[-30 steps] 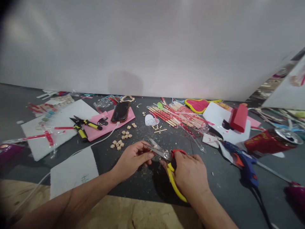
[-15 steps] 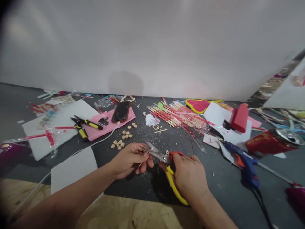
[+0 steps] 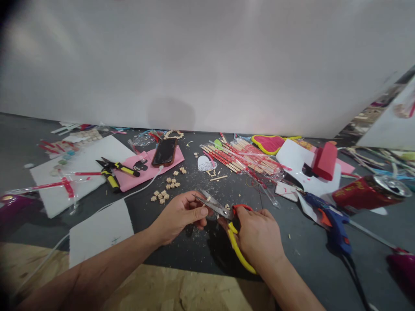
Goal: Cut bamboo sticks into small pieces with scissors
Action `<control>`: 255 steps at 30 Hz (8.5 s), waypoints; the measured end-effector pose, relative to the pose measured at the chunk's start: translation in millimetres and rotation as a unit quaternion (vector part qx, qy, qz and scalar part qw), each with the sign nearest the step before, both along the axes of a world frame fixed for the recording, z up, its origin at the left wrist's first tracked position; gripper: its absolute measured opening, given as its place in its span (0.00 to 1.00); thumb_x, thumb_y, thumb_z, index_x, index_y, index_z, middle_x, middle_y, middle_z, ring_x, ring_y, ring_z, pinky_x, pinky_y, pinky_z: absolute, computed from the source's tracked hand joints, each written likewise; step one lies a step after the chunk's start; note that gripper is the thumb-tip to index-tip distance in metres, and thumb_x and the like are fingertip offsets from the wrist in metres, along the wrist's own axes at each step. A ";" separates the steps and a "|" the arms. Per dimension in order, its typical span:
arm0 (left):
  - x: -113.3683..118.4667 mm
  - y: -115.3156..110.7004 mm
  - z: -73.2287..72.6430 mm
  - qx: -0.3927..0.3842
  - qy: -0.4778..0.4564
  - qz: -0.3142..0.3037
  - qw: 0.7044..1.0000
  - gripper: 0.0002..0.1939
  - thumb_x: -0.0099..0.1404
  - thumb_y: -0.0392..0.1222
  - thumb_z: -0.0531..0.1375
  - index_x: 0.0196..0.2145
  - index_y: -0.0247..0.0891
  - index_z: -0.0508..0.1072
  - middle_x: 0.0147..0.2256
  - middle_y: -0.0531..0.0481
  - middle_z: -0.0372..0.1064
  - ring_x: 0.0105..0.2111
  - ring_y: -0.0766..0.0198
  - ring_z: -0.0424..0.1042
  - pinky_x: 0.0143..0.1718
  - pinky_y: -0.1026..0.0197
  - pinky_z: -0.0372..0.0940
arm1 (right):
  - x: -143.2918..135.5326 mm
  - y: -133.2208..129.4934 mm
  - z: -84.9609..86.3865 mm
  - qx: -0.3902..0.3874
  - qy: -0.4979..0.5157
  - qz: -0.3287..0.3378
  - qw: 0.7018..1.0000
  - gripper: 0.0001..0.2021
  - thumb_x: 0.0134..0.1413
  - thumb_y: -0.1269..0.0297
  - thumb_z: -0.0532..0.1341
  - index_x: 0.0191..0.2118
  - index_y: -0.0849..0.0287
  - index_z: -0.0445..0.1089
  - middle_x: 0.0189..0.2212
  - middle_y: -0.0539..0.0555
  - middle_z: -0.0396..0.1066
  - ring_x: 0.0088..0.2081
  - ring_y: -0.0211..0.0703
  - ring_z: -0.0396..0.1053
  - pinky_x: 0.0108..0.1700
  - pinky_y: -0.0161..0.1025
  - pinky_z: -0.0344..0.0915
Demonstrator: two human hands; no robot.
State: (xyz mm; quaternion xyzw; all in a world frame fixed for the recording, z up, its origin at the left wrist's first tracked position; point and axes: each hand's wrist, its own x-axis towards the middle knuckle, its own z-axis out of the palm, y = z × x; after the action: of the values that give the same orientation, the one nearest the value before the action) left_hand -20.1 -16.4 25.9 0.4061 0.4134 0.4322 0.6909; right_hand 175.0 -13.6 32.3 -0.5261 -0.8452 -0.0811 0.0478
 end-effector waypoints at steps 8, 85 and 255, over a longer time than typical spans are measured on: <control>-0.8 -0.2 1.9 0.027 0.050 0.023 0.998 0.10 0.53 0.42 0.61 0.26 0.32 0.68 0.22 0.51 0.69 0.18 0.72 0.65 0.20 0.68 0.62 | -0.5 -2.5 -1.6 -0.004 0.001 0.008 1.000 0.10 0.51 0.57 0.52 0.27 0.56 0.63 0.19 0.50 0.70 0.23 0.42 0.67 0.29 0.38 0.50; 3.0 1.4 2.6 -0.022 -0.051 0.017 0.998 0.09 0.57 0.43 0.58 0.30 0.33 0.65 0.27 0.47 0.70 0.16 0.77 0.53 0.18 0.69 0.47 | 14.8 16.9 -1.8 -0.088 0.135 -0.117 0.980 0.16 0.51 0.47 0.49 0.32 0.55 0.59 0.25 0.51 0.68 0.26 0.41 0.67 0.26 0.35 0.57; 7.5 -7.2 3.5 0.184 0.185 0.063 0.963 0.04 0.56 0.34 0.54 0.27 0.34 0.69 0.25 0.51 0.71 0.27 0.68 0.69 0.29 0.68 0.60 | -8.4 1.0 -12.8 0.009 0.093 0.026 0.995 0.14 0.43 0.57 0.57 0.35 0.58 0.56 0.30 0.58 0.66 0.37 0.50 0.64 0.36 0.42 0.59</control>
State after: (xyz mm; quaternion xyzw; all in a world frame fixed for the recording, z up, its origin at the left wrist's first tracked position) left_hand -12.6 -23.6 29.4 0.5723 0.4721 0.4605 0.4874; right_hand 166.7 -12.7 19.6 -0.5091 -0.8496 -0.0379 0.1327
